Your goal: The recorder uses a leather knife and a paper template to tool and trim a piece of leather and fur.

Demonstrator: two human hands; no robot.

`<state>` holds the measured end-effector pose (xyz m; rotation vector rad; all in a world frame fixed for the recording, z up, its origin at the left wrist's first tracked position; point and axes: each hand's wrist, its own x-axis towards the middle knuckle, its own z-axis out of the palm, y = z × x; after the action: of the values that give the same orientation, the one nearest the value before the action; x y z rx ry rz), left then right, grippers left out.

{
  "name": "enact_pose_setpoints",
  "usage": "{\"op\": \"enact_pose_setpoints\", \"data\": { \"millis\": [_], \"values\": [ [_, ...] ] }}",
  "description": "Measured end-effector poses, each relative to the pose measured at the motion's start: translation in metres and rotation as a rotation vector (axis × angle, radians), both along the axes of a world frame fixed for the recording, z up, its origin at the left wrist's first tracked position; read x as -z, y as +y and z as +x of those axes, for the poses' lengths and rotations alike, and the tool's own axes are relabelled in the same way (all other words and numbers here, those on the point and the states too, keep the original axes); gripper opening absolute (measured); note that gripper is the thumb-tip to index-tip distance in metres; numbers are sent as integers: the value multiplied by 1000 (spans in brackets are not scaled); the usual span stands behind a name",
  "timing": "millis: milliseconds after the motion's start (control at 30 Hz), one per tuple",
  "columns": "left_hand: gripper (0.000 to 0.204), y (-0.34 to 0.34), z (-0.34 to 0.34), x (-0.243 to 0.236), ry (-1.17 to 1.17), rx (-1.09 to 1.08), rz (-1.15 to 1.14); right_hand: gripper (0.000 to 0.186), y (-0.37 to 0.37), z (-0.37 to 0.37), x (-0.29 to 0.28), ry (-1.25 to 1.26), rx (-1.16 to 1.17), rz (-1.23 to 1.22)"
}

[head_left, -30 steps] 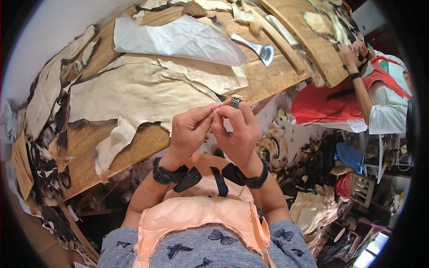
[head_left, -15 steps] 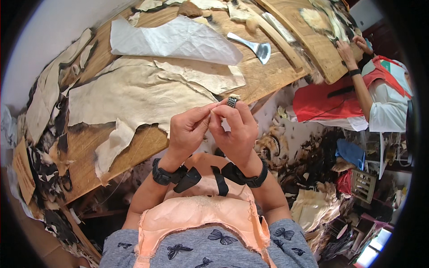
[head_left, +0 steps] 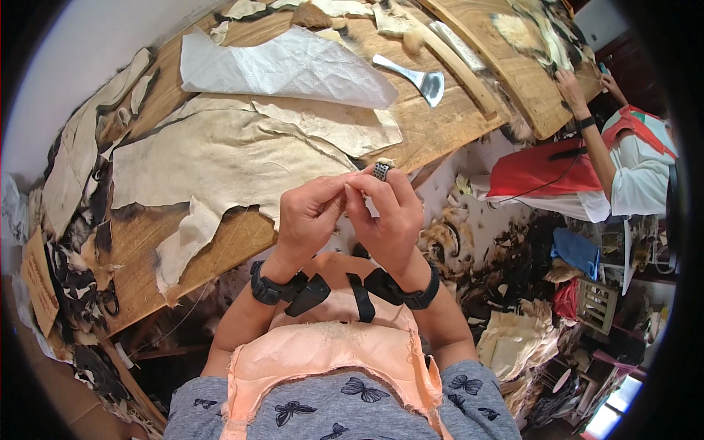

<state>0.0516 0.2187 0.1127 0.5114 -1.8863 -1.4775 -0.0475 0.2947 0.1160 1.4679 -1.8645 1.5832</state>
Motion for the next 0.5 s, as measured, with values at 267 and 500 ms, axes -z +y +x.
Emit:
{"op": "enact_pose_setpoints", "data": {
  "millis": [267, 500],
  "values": [
    [27, 0, -2, -3, -101, -1, -9, 21, 2, -5, 2, -2, -14, -19],
    [25, -7, -6, 0, -167, -23, -276, 18, 4, -18, 4, 75, -27, 92]
  ]
}}
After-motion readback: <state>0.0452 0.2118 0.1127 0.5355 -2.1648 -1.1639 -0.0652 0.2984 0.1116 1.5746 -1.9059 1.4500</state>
